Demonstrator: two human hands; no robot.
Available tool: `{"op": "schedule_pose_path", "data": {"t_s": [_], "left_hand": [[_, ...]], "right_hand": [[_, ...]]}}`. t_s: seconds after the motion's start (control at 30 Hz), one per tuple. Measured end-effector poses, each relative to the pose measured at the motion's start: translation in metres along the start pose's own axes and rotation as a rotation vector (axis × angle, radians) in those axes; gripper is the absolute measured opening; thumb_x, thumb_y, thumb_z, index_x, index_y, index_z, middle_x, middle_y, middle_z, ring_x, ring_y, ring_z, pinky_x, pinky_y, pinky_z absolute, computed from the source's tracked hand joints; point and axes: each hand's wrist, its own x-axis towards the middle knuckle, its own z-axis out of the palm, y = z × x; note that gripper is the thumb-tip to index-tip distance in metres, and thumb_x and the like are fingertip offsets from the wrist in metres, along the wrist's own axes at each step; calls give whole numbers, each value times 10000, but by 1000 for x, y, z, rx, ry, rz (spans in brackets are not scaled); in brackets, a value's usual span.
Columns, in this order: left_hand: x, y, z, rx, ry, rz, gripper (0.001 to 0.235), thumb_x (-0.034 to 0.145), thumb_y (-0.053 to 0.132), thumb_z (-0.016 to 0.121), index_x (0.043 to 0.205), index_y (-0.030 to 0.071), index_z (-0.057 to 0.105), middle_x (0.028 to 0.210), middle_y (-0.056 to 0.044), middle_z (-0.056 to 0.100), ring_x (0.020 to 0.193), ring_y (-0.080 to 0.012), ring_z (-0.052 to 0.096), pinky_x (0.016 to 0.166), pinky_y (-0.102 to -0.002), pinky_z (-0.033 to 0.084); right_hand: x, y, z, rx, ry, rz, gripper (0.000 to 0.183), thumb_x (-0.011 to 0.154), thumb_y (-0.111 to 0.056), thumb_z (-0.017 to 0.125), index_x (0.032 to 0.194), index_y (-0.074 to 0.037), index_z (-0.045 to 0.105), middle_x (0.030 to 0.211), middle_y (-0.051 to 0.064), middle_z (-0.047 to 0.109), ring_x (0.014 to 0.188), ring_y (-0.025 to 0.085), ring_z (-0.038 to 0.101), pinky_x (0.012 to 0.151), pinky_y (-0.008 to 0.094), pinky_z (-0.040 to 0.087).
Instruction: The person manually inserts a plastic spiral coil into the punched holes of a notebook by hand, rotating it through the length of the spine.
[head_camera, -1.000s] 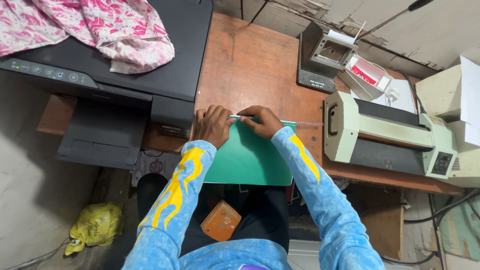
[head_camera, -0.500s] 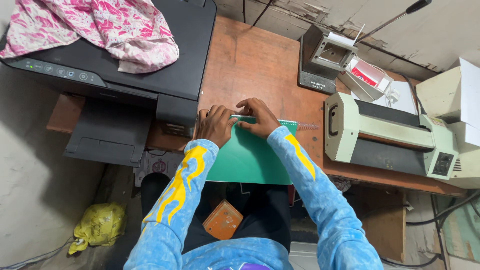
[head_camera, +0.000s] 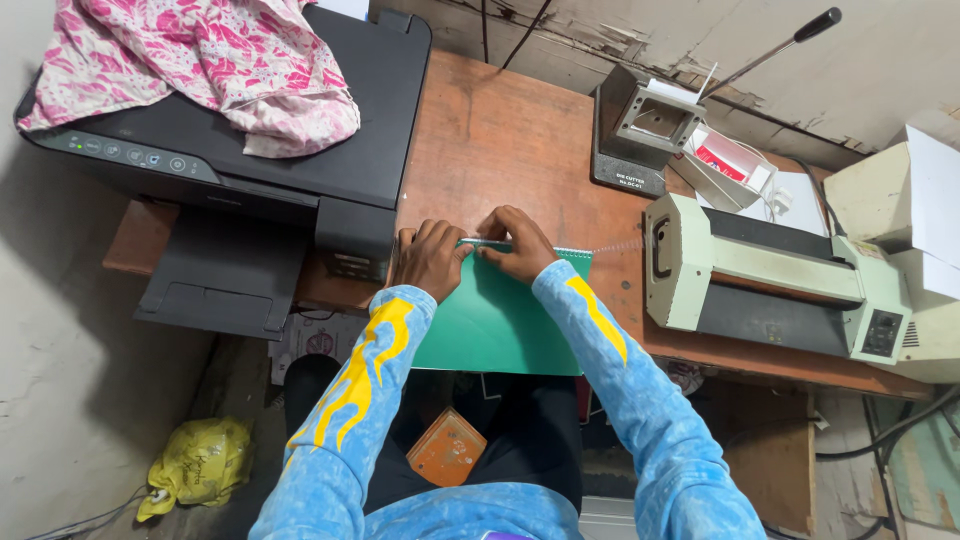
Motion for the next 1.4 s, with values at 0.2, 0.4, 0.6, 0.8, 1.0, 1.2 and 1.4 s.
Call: {"op": "schedule_pose_path", "data": {"t_s": [0.2, 0.4, 0.6, 0.8, 1.0, 1.2, 1.4], "left_hand": [[-1, 0, 1, 4, 0, 2, 161, 959, 278, 691, 980, 119, 681, 995, -18, 668, 1019, -218, 598, 861, -429, 360], [1, 2, -4, -28, 14, 3, 131, 949, 248, 686, 976, 120, 675, 996, -18, 663, 1022, -222, 597, 857, -430, 362], [-1, 2, -8, -58, 32, 34, 78, 937, 177, 672, 992, 123, 681, 998, -17, 666, 1027, -223, 602, 868, -430, 363], [0, 3, -9, -48, 28, 23, 83, 935, 161, 671, 1006, 121, 687, 998, -22, 673, 1015, -230, 603, 871, -427, 369], [-1, 2, -8, -42, -2, 10, 73, 938, 144, 681, 1007, 120, 685, 995, -25, 675, 1011, -234, 605, 876, -428, 377], [0, 2, -6, -52, 8, 10, 84, 918, 146, 685, 998, 119, 681, 998, -23, 676, 1030, -230, 609, 872, -427, 375], [-1, 4, -7, -47, 19, 7, 65, 938, 156, 676, 988, 116, 680, 1003, -25, 673, 1033, -227, 608, 868, -433, 366]], "right_hand": [[3, 13, 1, 0, -87, 114, 156, 959, -146, 731, 1061, -32, 762, 976, 130, 740, 903, 240, 729, 825, 346, 587], [5, 1, 1, -15, -26, 84, 160, 851, -149, 786, 956, -29, 769, 881, 131, 729, 833, 247, 713, 733, 345, 601], [2, 0, 8, -61, 14, 77, 189, 831, -125, 821, 930, -7, 713, 890, 140, 701, 859, 263, 670, 765, 373, 559], [0, 11, -2, 51, -86, -16, 342, 848, -185, 766, 1124, -5, 673, 1038, 135, 684, 945, 270, 680, 828, 395, 556], [-5, 20, 0, -187, -72, 189, 175, 975, -198, 700, 1050, -57, 771, 926, 134, 714, 879, 293, 691, 811, 402, 547], [-2, 3, 3, -123, 65, -39, 169, 760, -39, 824, 841, -40, 675, 849, 116, 660, 843, 287, 639, 741, 401, 529], [2, 1, 3, 16, -11, 16, 288, 839, -126, 746, 1103, -28, 685, 1009, 120, 684, 918, 288, 669, 814, 380, 539]]}}
